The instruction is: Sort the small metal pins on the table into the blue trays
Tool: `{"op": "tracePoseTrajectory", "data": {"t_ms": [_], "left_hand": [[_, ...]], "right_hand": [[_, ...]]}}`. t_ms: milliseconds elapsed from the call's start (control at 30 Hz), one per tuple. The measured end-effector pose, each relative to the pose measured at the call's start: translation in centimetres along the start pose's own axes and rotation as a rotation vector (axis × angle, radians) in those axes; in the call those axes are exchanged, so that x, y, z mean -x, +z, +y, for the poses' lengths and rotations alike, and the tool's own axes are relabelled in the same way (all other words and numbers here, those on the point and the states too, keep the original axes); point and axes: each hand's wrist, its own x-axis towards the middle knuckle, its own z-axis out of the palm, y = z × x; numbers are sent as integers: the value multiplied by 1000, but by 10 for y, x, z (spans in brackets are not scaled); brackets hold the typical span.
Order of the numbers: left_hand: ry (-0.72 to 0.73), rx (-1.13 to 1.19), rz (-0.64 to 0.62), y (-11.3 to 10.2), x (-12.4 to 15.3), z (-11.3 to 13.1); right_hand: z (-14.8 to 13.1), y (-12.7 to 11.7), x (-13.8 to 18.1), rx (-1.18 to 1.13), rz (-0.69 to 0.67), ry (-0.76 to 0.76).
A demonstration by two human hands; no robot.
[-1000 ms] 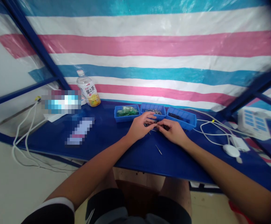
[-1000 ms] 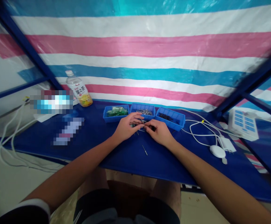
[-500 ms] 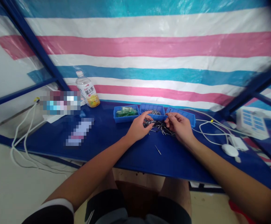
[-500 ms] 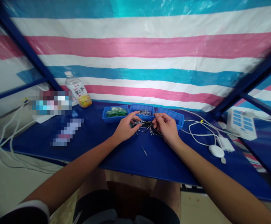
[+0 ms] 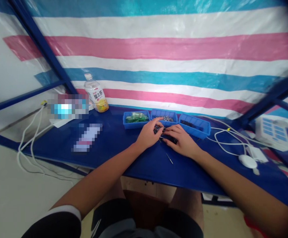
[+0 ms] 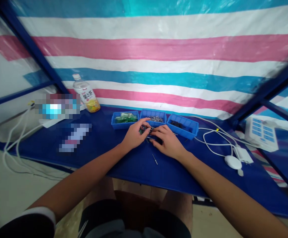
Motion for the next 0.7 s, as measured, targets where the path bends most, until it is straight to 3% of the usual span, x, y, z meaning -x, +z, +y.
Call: {"op": "tracePoseTrajectory", "data": {"t_ms": [167, 700], "left_hand": [[21, -18, 9, 1, -1, -2], [78, -35, 20, 6, -2, -8]], "right_hand": [[3, 2, -2, 91, -96, -58], [12, 5, -3, 364, -122, -84]]}}
